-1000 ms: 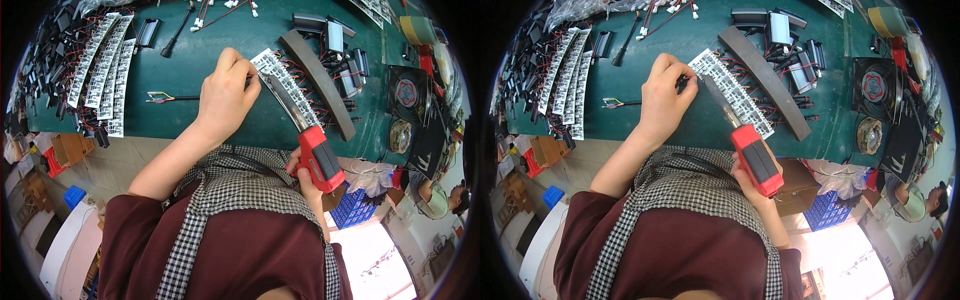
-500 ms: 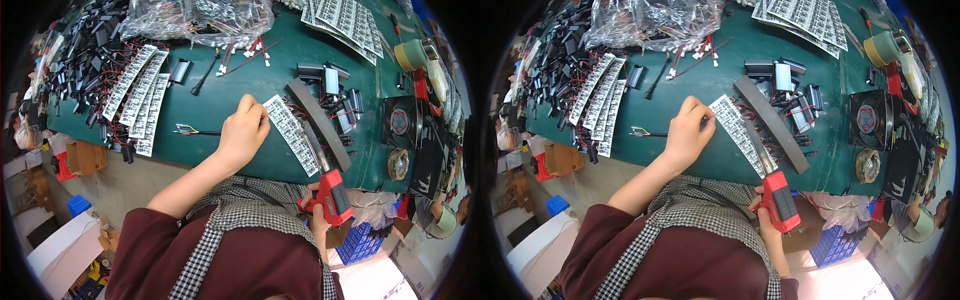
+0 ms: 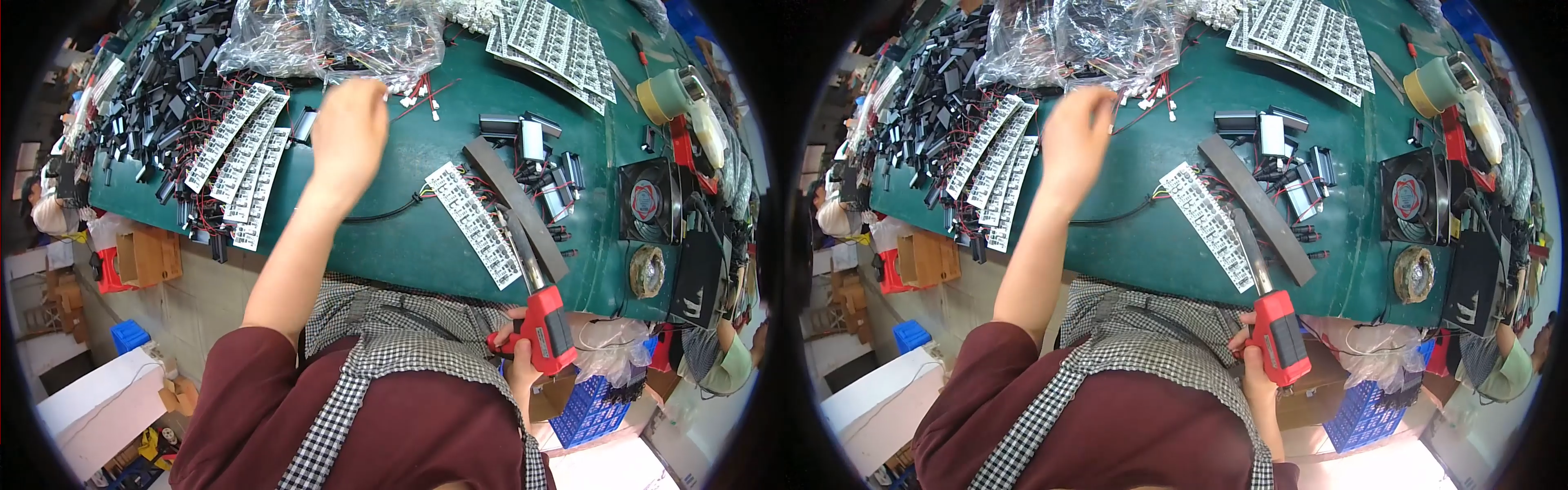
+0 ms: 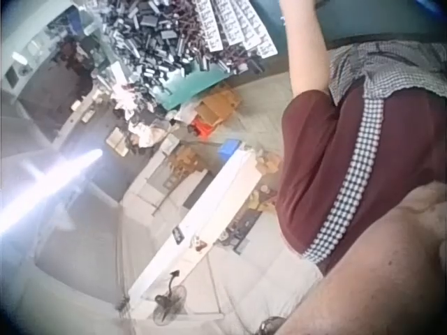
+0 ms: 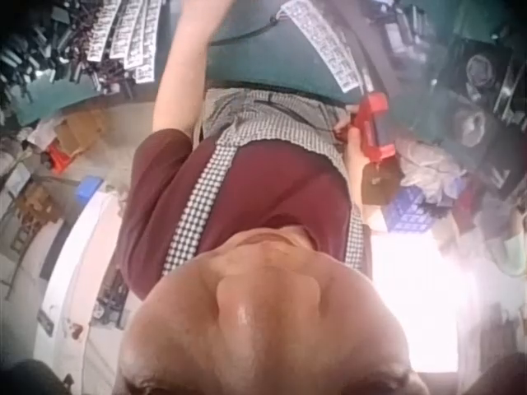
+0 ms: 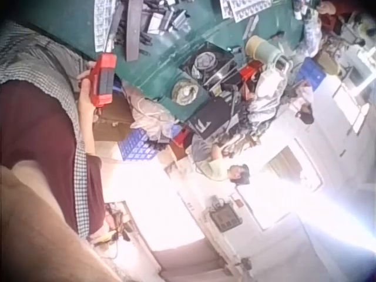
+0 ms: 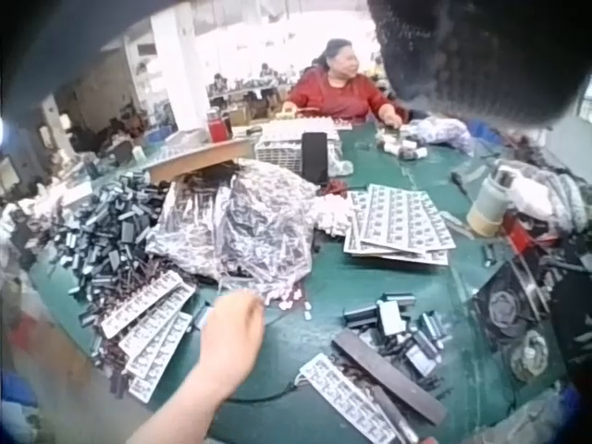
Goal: The person solders wire harnesses onto LED circuit board strips with a soldering iron and solder wire.
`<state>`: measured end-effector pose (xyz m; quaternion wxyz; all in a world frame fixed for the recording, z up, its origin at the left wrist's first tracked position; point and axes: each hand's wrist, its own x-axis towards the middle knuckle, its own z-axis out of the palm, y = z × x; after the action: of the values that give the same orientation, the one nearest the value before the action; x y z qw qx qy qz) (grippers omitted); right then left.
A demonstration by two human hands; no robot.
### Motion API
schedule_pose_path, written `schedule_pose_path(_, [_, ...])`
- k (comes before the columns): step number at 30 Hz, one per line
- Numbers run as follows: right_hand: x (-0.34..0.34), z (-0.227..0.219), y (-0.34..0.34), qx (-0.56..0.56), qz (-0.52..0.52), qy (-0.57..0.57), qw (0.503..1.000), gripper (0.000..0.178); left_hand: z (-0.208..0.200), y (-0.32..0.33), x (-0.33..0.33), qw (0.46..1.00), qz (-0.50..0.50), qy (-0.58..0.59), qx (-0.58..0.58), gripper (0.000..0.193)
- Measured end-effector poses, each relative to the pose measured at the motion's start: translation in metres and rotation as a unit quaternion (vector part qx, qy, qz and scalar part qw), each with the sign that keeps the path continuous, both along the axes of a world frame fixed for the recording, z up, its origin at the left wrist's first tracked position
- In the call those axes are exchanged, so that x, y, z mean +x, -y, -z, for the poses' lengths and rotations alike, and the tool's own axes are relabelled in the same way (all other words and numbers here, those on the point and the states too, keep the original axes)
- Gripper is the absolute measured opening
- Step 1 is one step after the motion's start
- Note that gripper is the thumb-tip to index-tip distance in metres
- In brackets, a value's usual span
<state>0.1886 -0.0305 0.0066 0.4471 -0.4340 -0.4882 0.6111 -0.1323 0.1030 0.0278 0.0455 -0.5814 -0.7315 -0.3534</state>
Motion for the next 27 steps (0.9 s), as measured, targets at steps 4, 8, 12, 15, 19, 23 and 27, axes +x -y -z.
schedule_pose_path(4, [-0.003, -0.001, 0.001, 0.017, 0.034, 0.013, 0.999, 0.052, 0.009, -0.033, -0.031, 0.987, -0.057, -0.147, -0.011, 0.023])
schedule_pose_path(8, [-0.002, -0.002, 0.002, 0.025, 0.017, -0.003, 1.0, 0.049, 0.022, -0.049, -0.036, 0.969, -0.069, -0.233, -0.04, 0.02])
schedule_pose_path(12, [-0.001, -0.001, 0.005, 0.024, 0.038, 0.011, 0.999, 0.051, 0.024, -0.05, -0.033, 0.973, -0.093, -0.213, 0.009, 0.004])
schedule_pose_path(15, [0.0, 0.0, 0.005, 0.033, 0.043, 0.011, 0.998, 0.051, 0.014, -0.045, -0.029, 0.987, -0.07, -0.123, 0.07, 0.007])
schedule_pose_path(19, [-0.003, -0.001, 0.004, 0.031, 0.043, 0.007, 0.999, 0.052, 0.009, -0.023, -0.034, 0.987, -0.005, 0.109, 0.119, 0.013])
schedule_pose_path(23, [-0.004, 0.0, 0.004, 0.025, 0.033, -0.002, 0.999, 0.053, 0.003, 0.001, -0.035, 0.945, 0.007, 0.311, 0.105, 0.014])
schedule_pose_path(27, [-0.003, -0.002, 0.006, 0.017, 0.033, 0.005, 0.999, 0.053, -0.015, 0.034, -0.014, 0.928, 0.046, 0.321, 0.182, 0.012])
